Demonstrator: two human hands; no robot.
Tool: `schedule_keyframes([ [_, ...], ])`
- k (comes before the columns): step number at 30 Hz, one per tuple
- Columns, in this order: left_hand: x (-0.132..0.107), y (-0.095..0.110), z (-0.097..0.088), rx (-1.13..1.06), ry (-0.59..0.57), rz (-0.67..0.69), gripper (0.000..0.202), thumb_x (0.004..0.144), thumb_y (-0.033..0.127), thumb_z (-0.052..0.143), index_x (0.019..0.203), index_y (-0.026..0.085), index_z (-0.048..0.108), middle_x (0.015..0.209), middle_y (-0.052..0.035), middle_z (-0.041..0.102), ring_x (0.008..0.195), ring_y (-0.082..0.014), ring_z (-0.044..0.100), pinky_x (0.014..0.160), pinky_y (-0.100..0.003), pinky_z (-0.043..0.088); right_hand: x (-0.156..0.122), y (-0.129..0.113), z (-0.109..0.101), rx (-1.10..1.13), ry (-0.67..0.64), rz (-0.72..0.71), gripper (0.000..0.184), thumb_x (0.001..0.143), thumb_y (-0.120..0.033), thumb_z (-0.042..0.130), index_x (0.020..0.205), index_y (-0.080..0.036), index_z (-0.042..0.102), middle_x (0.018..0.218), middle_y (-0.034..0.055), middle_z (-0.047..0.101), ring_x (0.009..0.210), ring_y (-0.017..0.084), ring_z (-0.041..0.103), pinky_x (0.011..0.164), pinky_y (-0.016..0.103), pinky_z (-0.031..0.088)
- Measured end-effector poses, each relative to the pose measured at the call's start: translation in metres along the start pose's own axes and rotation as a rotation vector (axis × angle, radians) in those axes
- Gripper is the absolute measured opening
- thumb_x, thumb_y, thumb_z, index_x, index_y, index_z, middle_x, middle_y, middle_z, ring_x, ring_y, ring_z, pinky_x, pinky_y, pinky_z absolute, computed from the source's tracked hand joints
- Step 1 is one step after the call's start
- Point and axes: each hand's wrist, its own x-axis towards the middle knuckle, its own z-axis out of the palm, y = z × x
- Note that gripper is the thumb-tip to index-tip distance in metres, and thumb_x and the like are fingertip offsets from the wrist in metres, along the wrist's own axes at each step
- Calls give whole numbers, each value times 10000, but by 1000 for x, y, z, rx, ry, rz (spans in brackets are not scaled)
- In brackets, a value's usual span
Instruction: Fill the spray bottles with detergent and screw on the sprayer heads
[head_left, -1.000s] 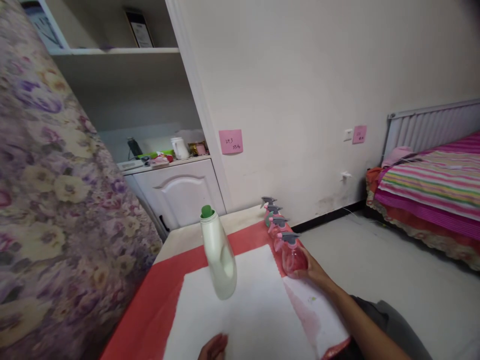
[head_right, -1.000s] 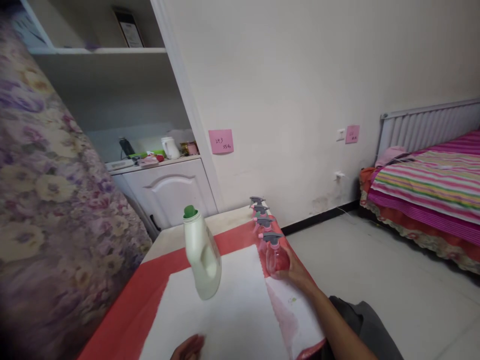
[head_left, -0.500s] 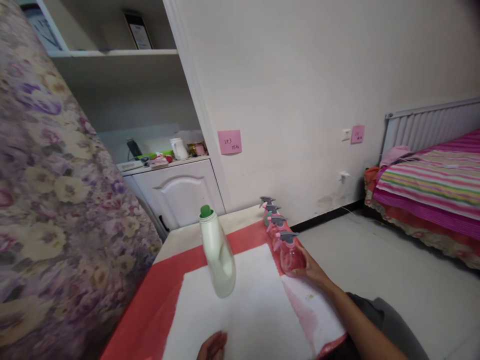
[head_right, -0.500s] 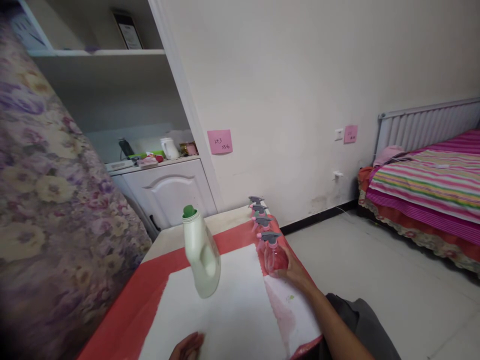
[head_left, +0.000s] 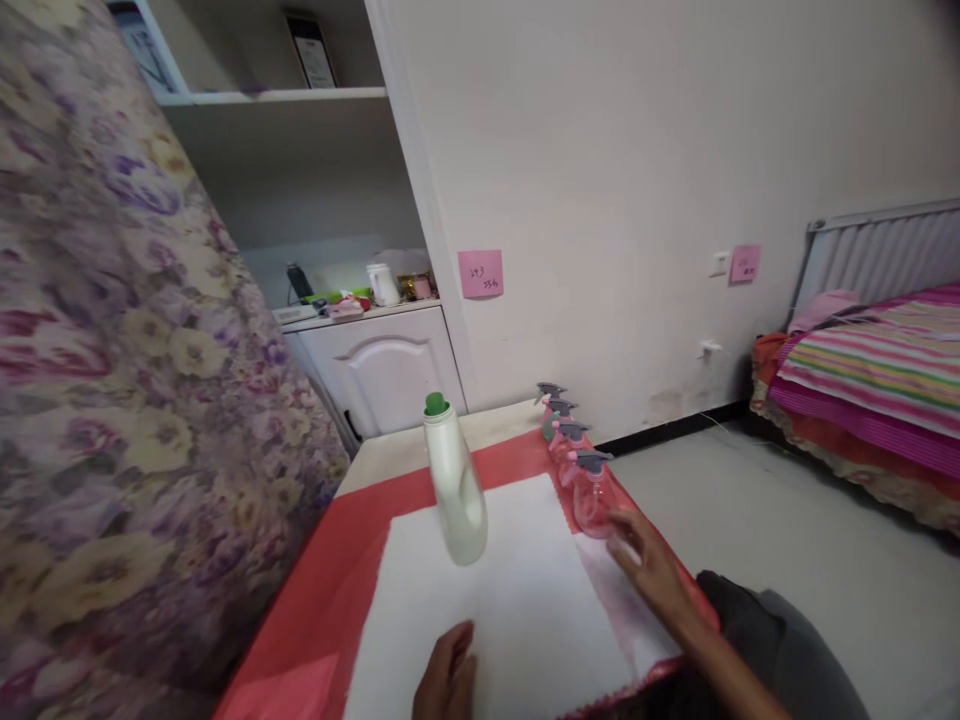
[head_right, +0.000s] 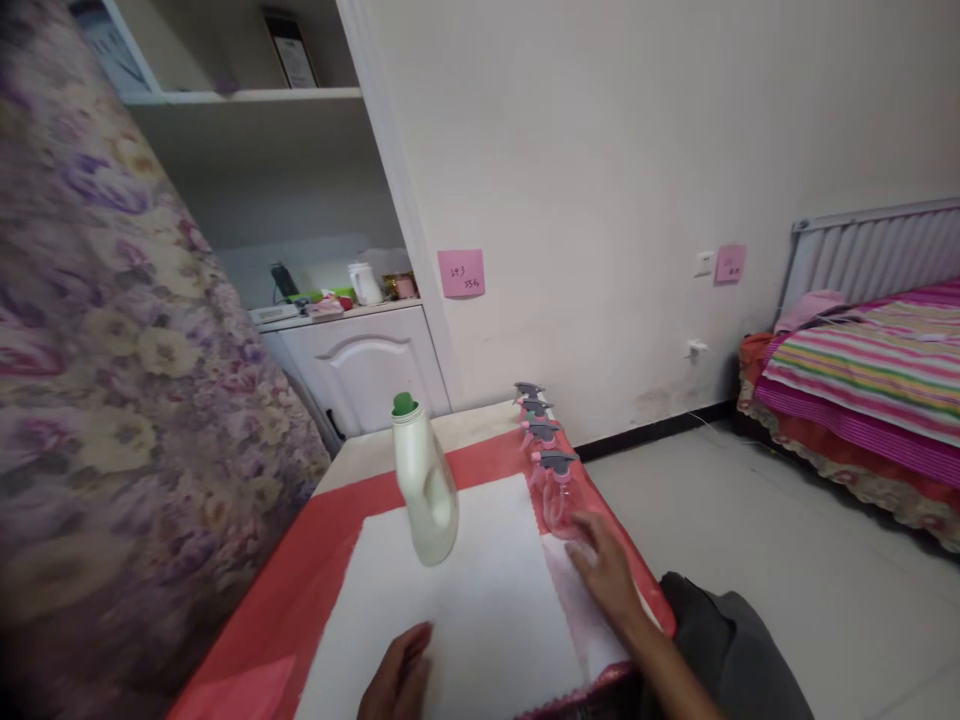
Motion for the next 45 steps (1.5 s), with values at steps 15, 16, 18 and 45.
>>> schedule_keyframes([
  [15,-13,-50,-32,1033,76,365,518,904,410,458,1378,203,497,1464,-116,491,1334,-325,467,1064,-530,394,-120,11,119,-364,-331,-556,558,825,-133,567,1353,-269,448,1386,145,563,1295,294,519,1018,475,507],
  [16,-15,-51,-35,1045,77,361,526,901,416,461,1381,205,493,1462,-113,495,1330,-324,472,1063,-526,390,-120,10,117,-370,-336,-557,548,828,-135,568,1347,-272,456,1378,138,572,1290,289,525,1017,468,510],
  [18,-19,-53,-38,1060,84,375,534,896,426,467,1385,211,488,1452,-103,509,1322,-315,484,1060,-507,390,-121,10,115,-387,-349,-548,521,841,-148,564,1340,-267,474,1372,135,579,1285,282,532,1014,453,516],
  [45,-56,-37,-71,1034,-12,36,625,856,399,515,1432,180,410,1539,-134,323,1418,-340,326,1124,-547,305,-130,22,109,-452,-419,-437,405,875,-282,563,1280,-292,590,1336,101,616,1238,301,574,1000,485,539],
])
